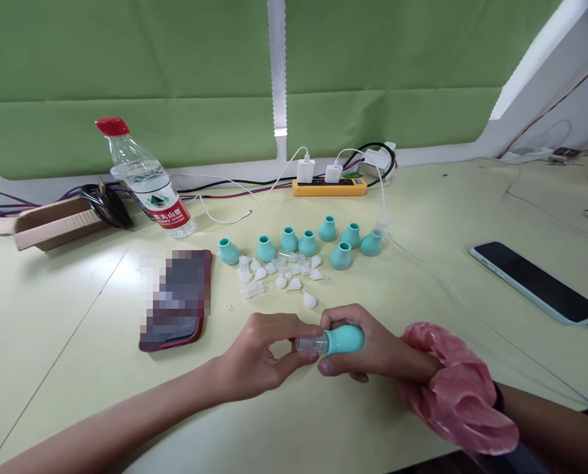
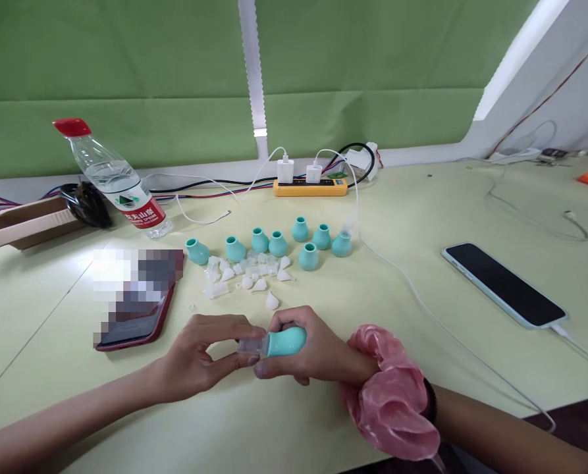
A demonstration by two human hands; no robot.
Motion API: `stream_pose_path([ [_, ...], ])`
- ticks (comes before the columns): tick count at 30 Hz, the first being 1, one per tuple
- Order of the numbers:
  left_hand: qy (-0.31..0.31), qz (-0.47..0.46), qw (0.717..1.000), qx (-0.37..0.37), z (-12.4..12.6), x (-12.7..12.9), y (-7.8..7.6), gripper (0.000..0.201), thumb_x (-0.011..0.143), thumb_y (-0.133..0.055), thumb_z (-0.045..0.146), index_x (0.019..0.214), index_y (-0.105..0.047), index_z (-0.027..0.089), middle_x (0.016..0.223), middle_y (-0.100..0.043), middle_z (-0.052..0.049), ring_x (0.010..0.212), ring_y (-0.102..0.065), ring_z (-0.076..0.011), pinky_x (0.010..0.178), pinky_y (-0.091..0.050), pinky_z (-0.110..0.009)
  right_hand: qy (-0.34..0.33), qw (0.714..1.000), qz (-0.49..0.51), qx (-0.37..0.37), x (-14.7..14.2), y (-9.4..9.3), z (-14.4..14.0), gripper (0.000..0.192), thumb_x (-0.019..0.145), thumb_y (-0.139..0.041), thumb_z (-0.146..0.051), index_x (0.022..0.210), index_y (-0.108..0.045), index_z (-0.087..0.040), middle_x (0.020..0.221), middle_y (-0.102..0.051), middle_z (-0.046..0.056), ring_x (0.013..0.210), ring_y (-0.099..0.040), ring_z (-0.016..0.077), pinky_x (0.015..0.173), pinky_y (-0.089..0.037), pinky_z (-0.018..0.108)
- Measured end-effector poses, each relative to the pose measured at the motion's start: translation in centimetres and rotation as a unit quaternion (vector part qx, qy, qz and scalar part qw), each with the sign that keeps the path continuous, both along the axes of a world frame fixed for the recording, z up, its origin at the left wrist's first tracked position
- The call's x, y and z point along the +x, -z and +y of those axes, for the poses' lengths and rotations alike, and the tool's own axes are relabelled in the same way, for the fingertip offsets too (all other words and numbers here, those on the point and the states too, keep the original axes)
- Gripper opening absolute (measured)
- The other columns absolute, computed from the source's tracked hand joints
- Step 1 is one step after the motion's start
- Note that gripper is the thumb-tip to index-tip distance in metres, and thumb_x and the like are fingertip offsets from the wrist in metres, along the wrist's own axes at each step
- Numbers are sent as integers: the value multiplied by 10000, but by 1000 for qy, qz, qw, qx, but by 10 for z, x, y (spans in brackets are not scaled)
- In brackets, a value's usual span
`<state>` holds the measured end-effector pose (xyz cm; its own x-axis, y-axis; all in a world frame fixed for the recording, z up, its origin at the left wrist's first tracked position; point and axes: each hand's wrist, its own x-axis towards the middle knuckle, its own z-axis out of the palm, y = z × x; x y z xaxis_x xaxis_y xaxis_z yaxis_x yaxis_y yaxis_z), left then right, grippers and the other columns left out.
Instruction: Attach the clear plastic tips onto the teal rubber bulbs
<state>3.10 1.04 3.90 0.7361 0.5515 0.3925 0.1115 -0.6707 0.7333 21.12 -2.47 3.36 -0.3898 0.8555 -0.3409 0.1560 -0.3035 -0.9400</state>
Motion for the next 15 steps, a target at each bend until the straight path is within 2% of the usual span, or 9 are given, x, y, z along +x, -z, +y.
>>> stream_pose_path([
  [3, 33, -10, 997, 69, 1, 4, -1, 192, 766, -506, 117, 948, -563, 101, 708, -579, -65, 622, -517, -111, 535, -422, -209, -15, 999, 42, -18, 5, -4, 3, 316, 544, -705, -319, 681, -473, -154, 574, -460, -56, 393, -410, 26, 302, -365, 132],
  [6, 63, -11, 993, 96, 8, 7, -12, 220, 769, -510, 146, 986, -537, 118, 747, -577, -69, 658, -504, -124, 572, -426, -237, -29, 998, 63, 5, 11, -11, 3, 262, 587, -674, -327, 664, -494, -153, 584, -469, -47, 407, -435, 37, 329, -402, 152],
  [9, 77, 14, 993, 86, 19, 10, -23, 321, 770, -489, 243, 1067, -487, 121, 856, -576, -83, 754, -487, -162, 670, -435, -309, 23, 993, 11, 114, 20, -18, 5, 238, 567, -689, -307, 677, -545, -153, 632, -514, -23, 485, -495, 70, 412, -437, 180],
  [11, 56, 65, 989, 124, 28, 14, -23, 318, 792, -405, 188, 1098, -462, 119, 954, -562, -91, 833, -462, -179, 741, -417, -345, 73, 981, -29, 180, 28, -20, 9, 225, 564, -692, -304, 677, -571, -151, 614, -537, -12, 542, -521, 99, 480, -448, 201],
  [13, 16, 148, 965, 216, 34, 20, -15, 291, 779, -365, 89, 1036, -498, 116, 1018, -548, -95, 904, -431, -202, 770, -392, -364, 90, 976, -46, 195, 37, -19, 14, 211, 607, -657, -329, 686, -586, -147, 562, -543, -9, 533, -526, 112, 500, -447, 221],
  [15, -11, 247, 923, 295, 38, 26, -5, 233, 756, -378, 42, 904, -544, 110, 1005, -554, -101, 949, -410, -241, 752, -375, -382, 93, 969, -71, 216, 43, -14, 18, 212, 645, -622, -343, 722, -597, -147, 560, -561, -4, 516, -531, 118, 500, -443, 233],
])
